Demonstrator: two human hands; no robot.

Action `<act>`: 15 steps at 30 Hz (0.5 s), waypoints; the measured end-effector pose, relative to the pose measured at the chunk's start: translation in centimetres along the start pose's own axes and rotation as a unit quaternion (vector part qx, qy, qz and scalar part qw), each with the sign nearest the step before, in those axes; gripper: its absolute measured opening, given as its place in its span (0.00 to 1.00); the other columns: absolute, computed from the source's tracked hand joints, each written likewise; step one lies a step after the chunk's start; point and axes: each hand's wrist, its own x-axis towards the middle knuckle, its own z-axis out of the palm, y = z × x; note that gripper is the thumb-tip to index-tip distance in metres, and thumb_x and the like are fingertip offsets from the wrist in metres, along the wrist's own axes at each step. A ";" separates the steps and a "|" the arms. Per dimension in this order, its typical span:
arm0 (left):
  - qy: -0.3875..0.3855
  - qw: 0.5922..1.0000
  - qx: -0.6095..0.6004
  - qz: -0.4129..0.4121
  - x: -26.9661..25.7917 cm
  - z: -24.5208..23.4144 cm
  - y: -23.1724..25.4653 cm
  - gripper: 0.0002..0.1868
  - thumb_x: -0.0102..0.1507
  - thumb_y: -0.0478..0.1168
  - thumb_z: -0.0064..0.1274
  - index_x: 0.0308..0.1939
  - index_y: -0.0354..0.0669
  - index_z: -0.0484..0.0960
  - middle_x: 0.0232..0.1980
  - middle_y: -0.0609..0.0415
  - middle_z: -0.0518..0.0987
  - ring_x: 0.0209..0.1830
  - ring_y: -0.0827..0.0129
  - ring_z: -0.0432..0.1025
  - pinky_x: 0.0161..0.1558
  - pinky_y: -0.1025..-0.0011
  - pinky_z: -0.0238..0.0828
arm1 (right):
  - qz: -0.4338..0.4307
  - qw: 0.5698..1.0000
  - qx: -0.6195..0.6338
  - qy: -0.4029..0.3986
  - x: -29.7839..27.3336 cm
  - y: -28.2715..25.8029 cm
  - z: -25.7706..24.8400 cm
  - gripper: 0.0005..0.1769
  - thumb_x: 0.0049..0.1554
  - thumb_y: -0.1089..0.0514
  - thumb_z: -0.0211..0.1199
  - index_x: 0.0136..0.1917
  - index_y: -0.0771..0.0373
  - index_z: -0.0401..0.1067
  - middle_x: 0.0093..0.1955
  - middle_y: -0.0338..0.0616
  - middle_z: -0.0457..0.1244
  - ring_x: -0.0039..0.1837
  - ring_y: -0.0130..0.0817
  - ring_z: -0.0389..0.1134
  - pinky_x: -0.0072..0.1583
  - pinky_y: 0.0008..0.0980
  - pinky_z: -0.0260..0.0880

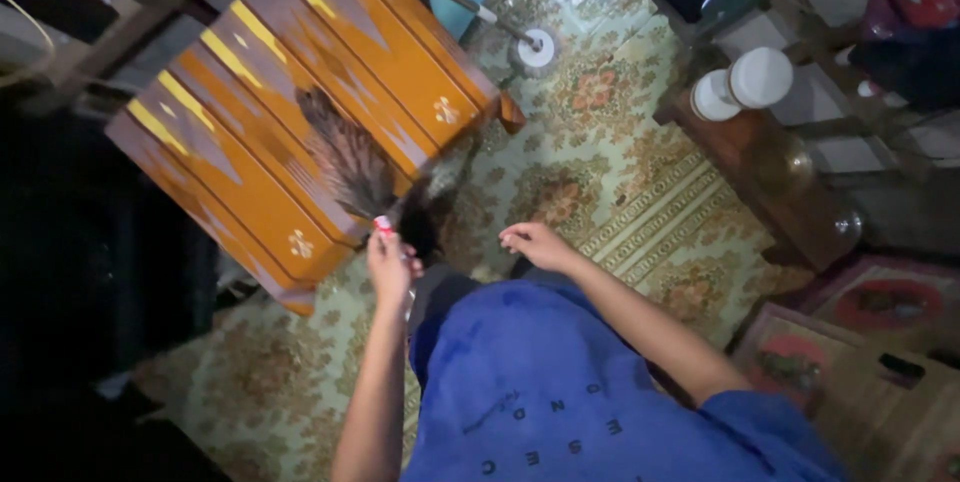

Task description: Dusting a patterned wooden stool or small table with a feather duster.

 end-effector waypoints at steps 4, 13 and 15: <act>-0.072 0.997 -0.018 -0.026 2.9 2.2 0.9 0.13 0.71 0.45 0.46 0.55 0.46 0.65 0.27 0.53 0.73 0.16 0.68 0.70 0.18 0.67 0.69 | 0.088 0.995 0.050 -0.018 3.7 -6.9 2.9 0.23 0.65 0.44 0.53 0.63 0.61 0.74 0.55 0.39 0.71 0.53 0.28 0.72 0.53 0.34 0.72; -0.253 0.933 0.247 0.070 4.1 0.3 9.2 0.19 0.72 0.50 0.47 0.55 0.38 0.81 0.37 0.54 0.81 0.38 0.70 0.74 0.43 0.69 0.73 | 0.209 0.935 0.284 -0.040 10.3 -12.3 7.4 0.27 0.66 0.37 0.54 0.63 0.60 0.74 0.45 0.39 0.69 0.42 0.34 0.66 0.42 0.41 0.64; -0.244 0.896 0.352 0.117 4.4 -0.7 12.6 0.19 0.69 0.49 0.51 0.55 0.39 0.82 0.42 0.46 0.82 0.44 0.55 0.76 0.47 0.61 0.73 | 0.218 0.949 0.226 -0.032 11.3 -9.3 7.6 0.24 0.65 0.42 0.61 0.60 0.64 0.73 0.44 0.45 0.67 0.42 0.40 0.68 0.45 0.45 0.67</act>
